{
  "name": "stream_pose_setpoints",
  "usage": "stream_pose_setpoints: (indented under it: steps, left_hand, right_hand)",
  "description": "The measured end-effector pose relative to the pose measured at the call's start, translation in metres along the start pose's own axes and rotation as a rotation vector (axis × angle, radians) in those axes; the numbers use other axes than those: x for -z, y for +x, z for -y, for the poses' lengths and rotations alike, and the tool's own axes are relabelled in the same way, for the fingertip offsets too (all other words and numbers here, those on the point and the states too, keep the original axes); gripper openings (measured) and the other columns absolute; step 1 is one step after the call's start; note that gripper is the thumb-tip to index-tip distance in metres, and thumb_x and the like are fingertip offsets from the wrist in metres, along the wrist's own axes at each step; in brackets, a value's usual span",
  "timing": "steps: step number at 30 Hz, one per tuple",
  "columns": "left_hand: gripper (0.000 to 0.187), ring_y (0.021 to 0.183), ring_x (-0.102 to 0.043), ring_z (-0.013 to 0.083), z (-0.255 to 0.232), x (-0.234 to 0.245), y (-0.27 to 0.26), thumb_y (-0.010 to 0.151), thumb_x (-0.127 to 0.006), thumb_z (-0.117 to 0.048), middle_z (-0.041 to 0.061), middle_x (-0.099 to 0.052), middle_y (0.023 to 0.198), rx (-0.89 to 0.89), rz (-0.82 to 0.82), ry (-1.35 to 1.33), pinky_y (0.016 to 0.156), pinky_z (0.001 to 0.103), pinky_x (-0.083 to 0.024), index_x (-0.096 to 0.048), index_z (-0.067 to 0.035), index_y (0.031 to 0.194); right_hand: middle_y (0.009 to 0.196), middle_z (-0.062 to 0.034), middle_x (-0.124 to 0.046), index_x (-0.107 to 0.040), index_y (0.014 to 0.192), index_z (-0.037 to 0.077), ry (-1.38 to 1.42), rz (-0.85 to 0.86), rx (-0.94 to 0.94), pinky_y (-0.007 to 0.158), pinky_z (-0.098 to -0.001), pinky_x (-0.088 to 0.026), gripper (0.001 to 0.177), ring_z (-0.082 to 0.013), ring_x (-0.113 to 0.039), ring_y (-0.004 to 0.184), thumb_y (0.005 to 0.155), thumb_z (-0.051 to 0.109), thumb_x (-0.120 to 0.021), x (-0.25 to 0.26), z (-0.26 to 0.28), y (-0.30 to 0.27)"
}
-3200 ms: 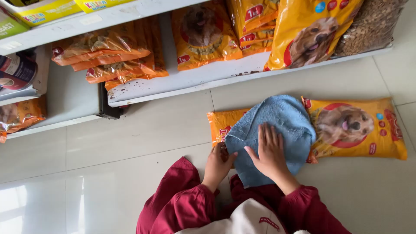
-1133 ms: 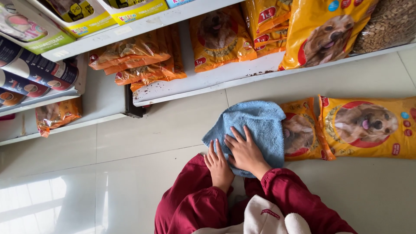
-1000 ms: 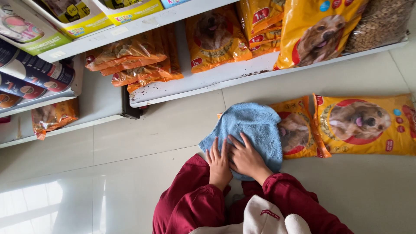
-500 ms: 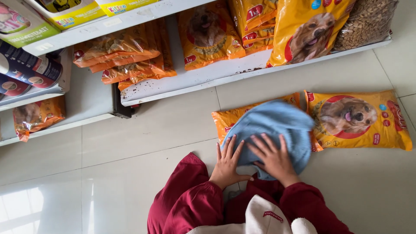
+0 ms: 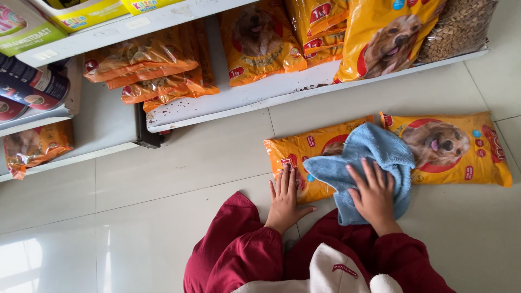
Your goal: Wiping down bags of pet food with a cloth on the floor of a grocery store.
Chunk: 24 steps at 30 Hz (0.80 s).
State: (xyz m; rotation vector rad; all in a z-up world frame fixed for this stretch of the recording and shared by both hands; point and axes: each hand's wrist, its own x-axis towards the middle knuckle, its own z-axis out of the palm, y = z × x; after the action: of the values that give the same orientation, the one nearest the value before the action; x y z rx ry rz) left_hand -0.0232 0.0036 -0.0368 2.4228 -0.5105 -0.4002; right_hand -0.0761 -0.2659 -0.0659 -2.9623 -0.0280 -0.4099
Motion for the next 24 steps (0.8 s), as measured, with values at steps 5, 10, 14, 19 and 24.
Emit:
stream_pose_setpoints:
  steps: [5,10,14,19,24]
  left_hand:
    - [0.121,0.154,-0.013,0.0392,0.015,-0.021,0.003,0.072,-0.082,-0.056,0.02,-0.013,0.167,-0.01,-0.039,0.072,0.12,0.066,-0.012,-0.017,-0.006,0.161]
    - [0.111,0.15,-0.022,0.0438,0.052,-0.064,0.003,0.066,-0.082,-0.054,0.022,-0.033,0.155,-0.037,-0.067,0.205,0.121,0.065,-0.012,-0.034,-0.006,0.154]
    - [0.115,0.148,-0.025,0.0424,0.039,-0.049,0.003,0.062,-0.087,-0.048,0.021,-0.031,0.157,-0.032,-0.08,0.223,0.121,0.064,-0.013,-0.033,-0.005,0.154]
    - [0.119,0.153,-0.016,0.0414,-0.002,-0.004,0.005,0.074,-0.086,-0.044,0.021,-0.013,0.167,0.02,-0.004,0.117,0.119,0.064,-0.018,-0.016,-0.006,0.162]
    - [0.117,0.154,-0.012,0.0398,-0.002,-0.004,0.006,0.079,-0.083,-0.046,0.019,-0.007,0.169,0.042,0.031,0.085,0.121,0.062,-0.014,-0.011,-0.008,0.163]
  right_hand:
    - [0.164,-0.0016,-0.038,-0.043,0.15,0.048,-0.048,0.056,0.17,0.113,-0.0678,-0.024,0.06,-0.0338,-0.037,0.148,0.091,0.047,-0.052,-0.003,0.047,0.034]
    - [0.164,0.0036,-0.034,-0.041,0.15,0.05,0.03,0.233,0.236,0.114,-0.0676,-0.016,0.057,-0.0301,-0.031,0.15,0.094,0.055,-0.048,0.005,0.085,0.078]
    - [0.163,0.0036,-0.035,-0.04,0.151,0.048,0.063,0.385,0.247,0.115,-0.066,-0.018,0.056,-0.0301,-0.033,0.148,0.096,0.059,-0.042,0.011,0.079,0.114]
    - [0.159,0.0007,-0.044,-0.042,0.151,0.047,0.069,0.295,0.141,0.114,-0.0645,-0.025,0.058,-0.0323,-0.042,0.145,0.094,0.058,-0.048,-0.007,0.045,0.14]
    - [0.149,-0.0038,-0.057,-0.055,0.143,0.04,-0.019,0.043,0.014,0.108,-0.0628,-0.039,0.056,-0.0342,-0.053,0.138,0.089,0.056,-0.057,-0.021,0.006,0.146]
